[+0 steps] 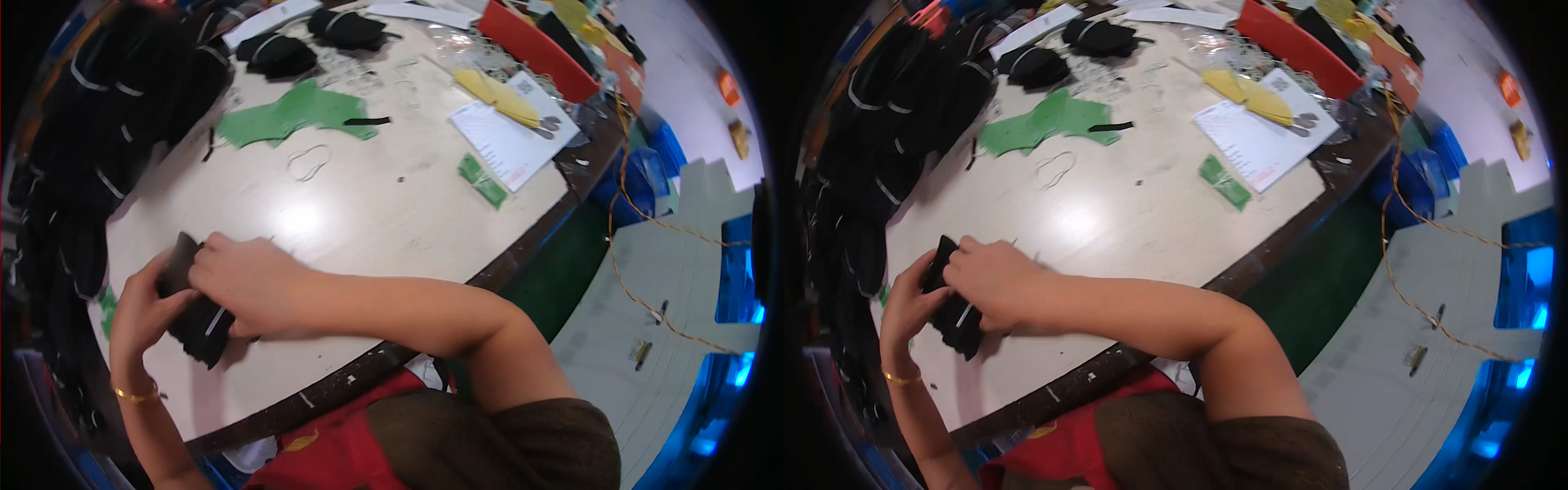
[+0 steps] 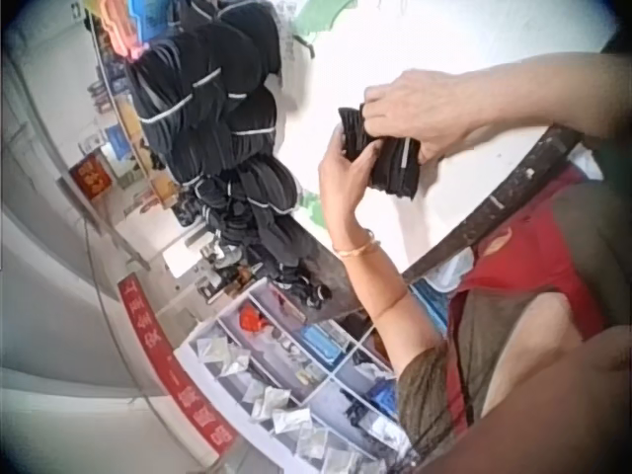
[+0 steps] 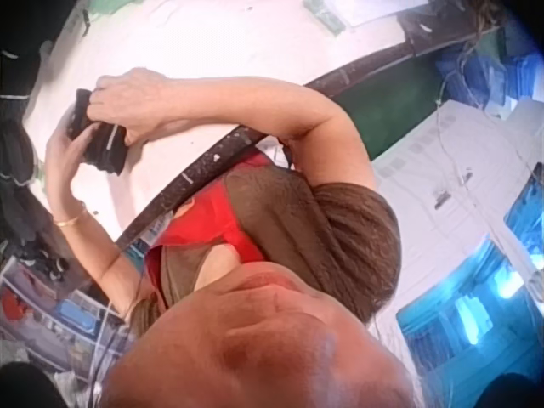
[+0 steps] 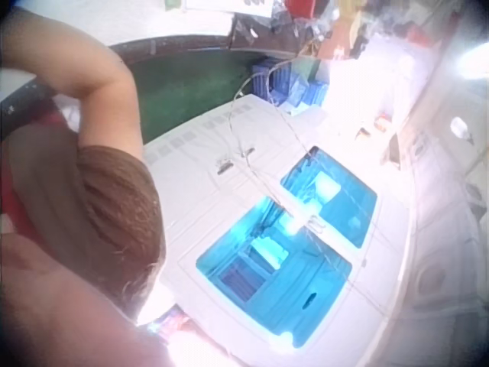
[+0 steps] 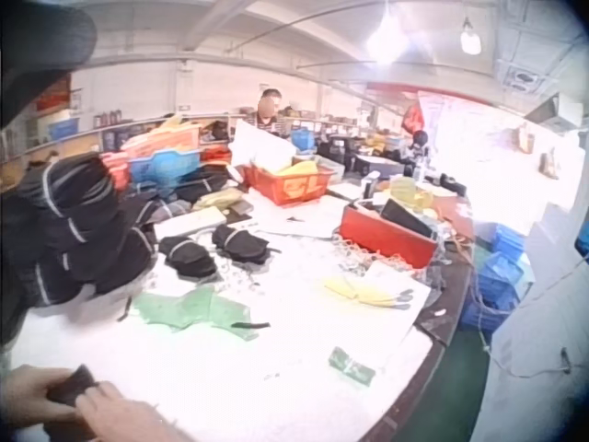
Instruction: The person is applying glue to pieces of shoe material using a small white application tool.
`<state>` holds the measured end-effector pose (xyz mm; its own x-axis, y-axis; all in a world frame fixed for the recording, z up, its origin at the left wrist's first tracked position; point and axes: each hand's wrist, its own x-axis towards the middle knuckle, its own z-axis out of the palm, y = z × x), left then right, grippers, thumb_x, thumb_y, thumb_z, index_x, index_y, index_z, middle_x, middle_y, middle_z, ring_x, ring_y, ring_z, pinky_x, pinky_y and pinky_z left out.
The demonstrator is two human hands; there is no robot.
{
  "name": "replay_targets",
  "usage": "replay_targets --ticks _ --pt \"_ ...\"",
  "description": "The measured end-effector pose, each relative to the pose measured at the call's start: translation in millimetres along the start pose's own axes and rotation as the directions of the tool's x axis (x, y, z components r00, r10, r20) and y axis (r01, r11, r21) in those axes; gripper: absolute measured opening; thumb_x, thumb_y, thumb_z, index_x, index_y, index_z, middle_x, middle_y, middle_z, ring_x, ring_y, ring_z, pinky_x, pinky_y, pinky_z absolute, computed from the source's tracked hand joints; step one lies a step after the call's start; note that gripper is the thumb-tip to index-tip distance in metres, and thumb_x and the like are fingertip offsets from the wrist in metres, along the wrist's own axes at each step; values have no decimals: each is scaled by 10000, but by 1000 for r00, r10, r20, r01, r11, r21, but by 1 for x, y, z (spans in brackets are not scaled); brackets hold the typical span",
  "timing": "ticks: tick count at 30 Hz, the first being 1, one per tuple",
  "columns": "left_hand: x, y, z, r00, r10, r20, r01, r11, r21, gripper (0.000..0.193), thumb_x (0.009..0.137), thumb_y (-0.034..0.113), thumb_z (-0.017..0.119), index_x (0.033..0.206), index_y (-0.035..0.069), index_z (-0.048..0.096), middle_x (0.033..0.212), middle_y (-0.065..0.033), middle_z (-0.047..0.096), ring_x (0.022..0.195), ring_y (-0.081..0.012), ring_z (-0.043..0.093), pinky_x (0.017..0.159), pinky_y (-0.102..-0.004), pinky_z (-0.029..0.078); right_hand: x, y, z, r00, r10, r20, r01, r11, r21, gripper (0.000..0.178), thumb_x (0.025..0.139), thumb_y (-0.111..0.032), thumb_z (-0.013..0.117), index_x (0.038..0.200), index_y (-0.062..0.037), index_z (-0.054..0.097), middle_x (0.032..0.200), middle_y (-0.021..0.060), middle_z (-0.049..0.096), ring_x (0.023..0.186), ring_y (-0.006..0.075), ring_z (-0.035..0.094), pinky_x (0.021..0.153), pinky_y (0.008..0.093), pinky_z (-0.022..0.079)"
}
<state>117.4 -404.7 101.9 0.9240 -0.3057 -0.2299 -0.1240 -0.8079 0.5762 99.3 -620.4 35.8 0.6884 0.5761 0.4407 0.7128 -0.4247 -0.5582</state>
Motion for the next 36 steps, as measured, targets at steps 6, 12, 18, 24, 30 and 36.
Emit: replay_targets --ticks 6,12,18,24,30,36 --pt "5 -41 -5 998 -32 51 45 956 -290 628 825 243 821 1341 -50 615 1126 -108 714 1001 -161 656 890 -305 539 4 -5 -5 980 108 168 -116 993 36 584 697 -355 872 1142 -106 587 1027 107 679 1009 344 666 795 475 548" --pt "-9 -73 -14 931 -363 -26 230 643 -731 487 894 205 758 1308 -23 637 1147 -88 704 1051 -151 672 907 -332 558 7 -7 -7 973 37 230 -28 999 -43 546 714 -430 871 1074 -120 603 963 67 651 952 289 668 747 434 547" --pt "21 -76 2 880 -429 -203 -297 -163 -941 431 909 132 715 1295 29 554 1200 -104 634 1100 -246 656 930 -464 572 8 -4 -9 970 40 238 -28 998 -53 545 710 -427 875 1071 -115 613 943 62 637 910 284 671 718 421 542" --pt "27 -108 22 624 -494 -606 -133 697 -705 912 816 160 798 1513 -11 235 1358 -277 482 1204 -337 574 1048 -420 494 8 -2 -7 968 37 249 -31 999 -27 538 707 -412 878 1071 -113 617 949 63 637 903 285 671 711 421 538" --pt "5 -144 16 446 -333 -831 237 939 -249 873 859 340 802 1507 -14 336 1396 -276 519 1324 -398 489 1148 -436 379 7 -4 -8 961 42 275 -32 999 -40 543 702 -407 881 1073 -115 613 966 58 635 913 282 668 713 419 538" --pt "41 -141 -52 752 79 -654 -25 995 92 517 1026 407 604 1310 -25 623 1320 -189 649 1207 -309 626 1068 -382 449 9 -3 -8 961 18 276 -2 998 -57 549 689 -399 886 1073 -117 613 966 56 633 908 282 666 711 419 539"
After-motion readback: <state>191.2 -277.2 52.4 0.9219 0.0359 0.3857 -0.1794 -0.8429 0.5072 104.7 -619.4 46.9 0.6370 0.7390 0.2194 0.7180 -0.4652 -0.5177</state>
